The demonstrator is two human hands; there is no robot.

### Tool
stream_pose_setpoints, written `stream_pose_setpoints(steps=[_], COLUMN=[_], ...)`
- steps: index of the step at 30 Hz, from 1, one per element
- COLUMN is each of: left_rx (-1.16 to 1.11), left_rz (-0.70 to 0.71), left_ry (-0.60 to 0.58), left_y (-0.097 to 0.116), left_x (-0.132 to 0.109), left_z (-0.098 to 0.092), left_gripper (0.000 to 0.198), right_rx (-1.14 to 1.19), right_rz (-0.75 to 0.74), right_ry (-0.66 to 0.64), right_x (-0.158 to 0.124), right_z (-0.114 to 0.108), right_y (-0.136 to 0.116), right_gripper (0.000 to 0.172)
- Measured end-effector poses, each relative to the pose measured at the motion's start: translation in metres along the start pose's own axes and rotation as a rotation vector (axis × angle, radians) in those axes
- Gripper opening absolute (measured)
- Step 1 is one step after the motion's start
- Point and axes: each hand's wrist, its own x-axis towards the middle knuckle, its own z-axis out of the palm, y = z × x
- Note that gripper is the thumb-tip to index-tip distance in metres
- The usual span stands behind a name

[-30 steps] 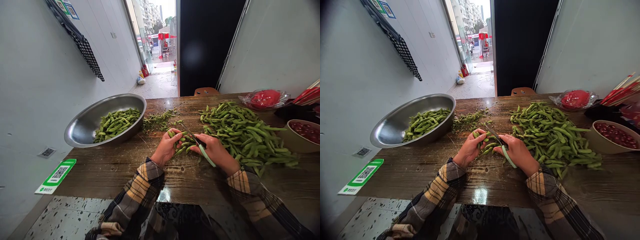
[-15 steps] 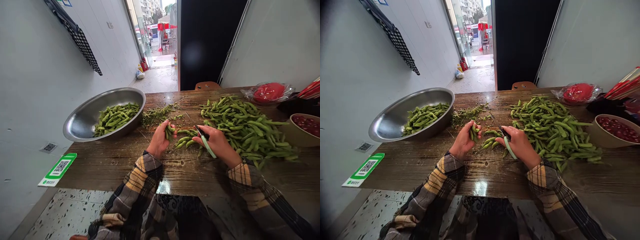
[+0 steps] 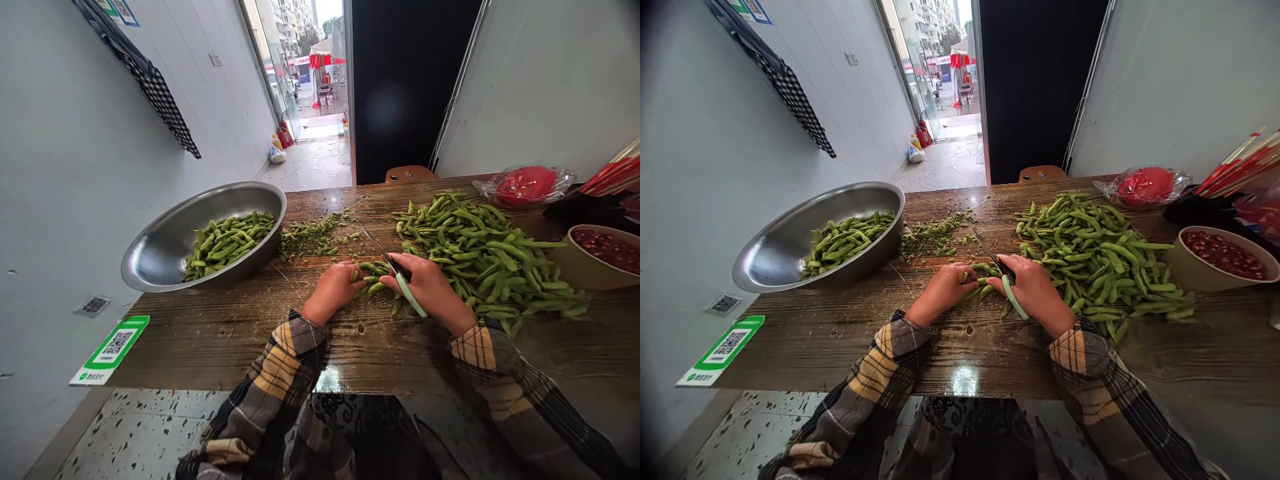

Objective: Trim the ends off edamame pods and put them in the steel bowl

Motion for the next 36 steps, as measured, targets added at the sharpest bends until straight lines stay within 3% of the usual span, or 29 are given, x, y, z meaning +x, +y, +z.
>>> stream_pose_setpoints(steps=[3,6,11,13,16,22,30,36], left_rx=[0.021,-0.087,-0.663,-0.892,-1.045,-1.057,-1.044,-0.923], left_rz=[0.022,0.021,-0.155,-0.168,-0.155,-0.141,-0.094,-0.093], left_ry=[0.019,0.113,0.16,0.151,0.167,0.139,0.082,0.078], left_y=[0.001,-0.001,-0.001,0.0,0.003,0.009,0.016,0.016], left_x=[-0.001,0.0,-0.001,-0.002,-0.004,-0.005,-0.007,-0.007], left_z=[-0.002,-0.006,-0.019,-0.023,-0.023,-0.016,-0.014,-0.015], left_gripper=[0.007,0.009,0.016,0.028,0.034,0.034,0.033,0.03], right_rx=[0.007,0.004,-0.001,-0.002,0.008,0.02,0.111,0.057], right_rz=[-0.004,0.011,0.064,0.07,0.071,0.053,-0.047,-0.043], right_ry=[-0.007,0.018,0.052,0.034,-0.022,-0.097,-0.09,-0.138], right_x=[0.0,0.0,0.0,-0.001,-0.001,0.0,-0.001,-0.005], right_z=[-0.001,-0.001,-0.002,-0.002,-0.002,-0.003,-0.001,0.002], right_y=[-0.001,-0.002,-0.002,-0.002,-0.002,-0.002,-0.004,-0.003], right_gripper=[0.039,0.041,0.047,0.049,0.052,0.051,0.039,0.045])
